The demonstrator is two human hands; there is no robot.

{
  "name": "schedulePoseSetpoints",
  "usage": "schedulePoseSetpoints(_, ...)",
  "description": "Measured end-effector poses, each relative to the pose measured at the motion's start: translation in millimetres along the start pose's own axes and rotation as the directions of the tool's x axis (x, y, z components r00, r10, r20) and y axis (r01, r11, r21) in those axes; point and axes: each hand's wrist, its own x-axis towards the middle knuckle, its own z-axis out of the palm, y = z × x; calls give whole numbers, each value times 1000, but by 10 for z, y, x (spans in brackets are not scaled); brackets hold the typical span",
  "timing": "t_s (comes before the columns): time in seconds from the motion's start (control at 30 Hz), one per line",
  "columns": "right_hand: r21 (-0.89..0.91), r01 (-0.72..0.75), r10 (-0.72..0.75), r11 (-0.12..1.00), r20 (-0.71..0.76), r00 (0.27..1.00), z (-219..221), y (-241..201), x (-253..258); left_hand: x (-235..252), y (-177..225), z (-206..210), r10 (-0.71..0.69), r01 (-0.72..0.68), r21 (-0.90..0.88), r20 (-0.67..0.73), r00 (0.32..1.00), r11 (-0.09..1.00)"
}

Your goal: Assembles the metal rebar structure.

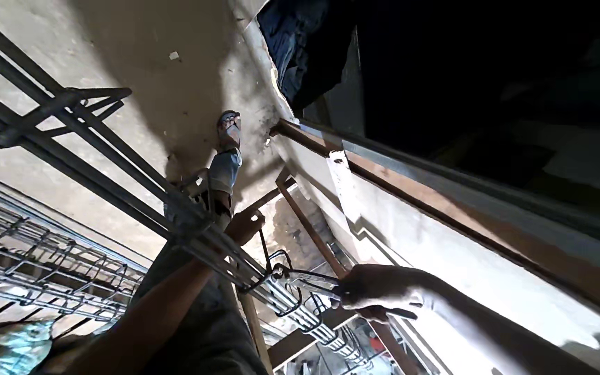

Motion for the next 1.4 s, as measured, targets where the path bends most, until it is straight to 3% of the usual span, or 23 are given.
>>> schedulePoseSetpoints(0.03,-193,9,-26,981,-86,996,-21,-54,-16,-13,2,-14,2,-2,-6,-3,1000,1000)
schedulePoseSetpoints(0.1,-568,-100,-84,817,-289,954,26,-148,-65,-28,-20,-20,10,-10,-10,2,1000,1000)
schedulePoseSetpoints(0.13,-680,-189,-125,709,-385,915,89,-202,-99,-19,-24,-29,15,-15,-12,6,1000,1000)
schedulePoseSetpoints(0.2,-870,-289,-371,400,-442,817,240,-199,-151,-5,-36,-32,36,-36,-17,-5,999,999)
schedulePoseSetpoints(0.27,-913,-404,-713,54,-318,624,276,-10,-104,-12,-29,-37,45,-45,0,-11,999,999)
schedulePoseSetpoints(0.33,-855,-516,-840,-60,-236,489,173,134,-24,-17,-27,-28,48,-48,14,-7,999,999)
schedulePoseSetpoints(0.43,-837,-531,-873,-134,-155,463,-114,209,152,1,-37,-50,43,-44,37,7,999,998)
schedulePoseSetpoints(0.53,-926,-369,-908,-75,-90,409,-505,117,405,14,-50,-30,44,-44,38,2,999,998)
schedulePoseSetpoints(0.63,-958,-248,-937,-141,49,345,-938,56,743,26,-84,-23,11,-12,33,20,1000,999)
schedulePoseSetpoints(0.73,-982,-160,-947,-99,44,318,-992,176,935,-22,-109,-8,-22,21,28,26,999,999)
schedulePoseSetpoints(0.8,-989,-116,-875,90,-134,466,-819,245,814,-20,-67,-30,4,-4,17,10,1000,1000)
schedulePoseSetpoints(0.87,-925,-127,-643,359,-344,684,-500,228,563,-13,-31,-26,14,-14,9,13,1000,1000)
schedulePoseSetpoints(0.9,-880,-185,-503,438,-411,760,-328,173,432,1,-22,-27,8,-8,5,20,1000,1000)
schedulePoseSetpoints(0.97,-772,-297,-240,562,-495,835,35,42,212,19,-51,-11,25,-24,-6,25,999,1000)
schedulePoseSetpoints(1.03,-631,-294,-58,718,-475,878,297,-84,60,20,-63,4,40,-40,-5,20,999,999)
schedulePoseSetpoints(1.13,-293,-130,53,947,-255,965,383,-150,-16,4,-46,47,51,-51,-12,3,999,999)
schedulePoseSetpoints(1.2,3,-163,163,987,-56,985,313,-109,-8,22,-43,50,52,-52,-12,6,999,999)
schedulePoseSetpoints(1.27,122,-160,160,980,17,987,260,-53,19,34,-61,31,40,-40,-10,5,999,999)
schedulePoseSetpoints(1.33,-150,-115,92,982,-154,984,216,-125,-14,30,-60,7,20,-20,-5,-5,1000,1000)
schedulePoseSetpoints(1.4,-519,-255,48,816,-378,924,247,-230,-75,39,-69,18,21,-21,15,-2,1000,1000)
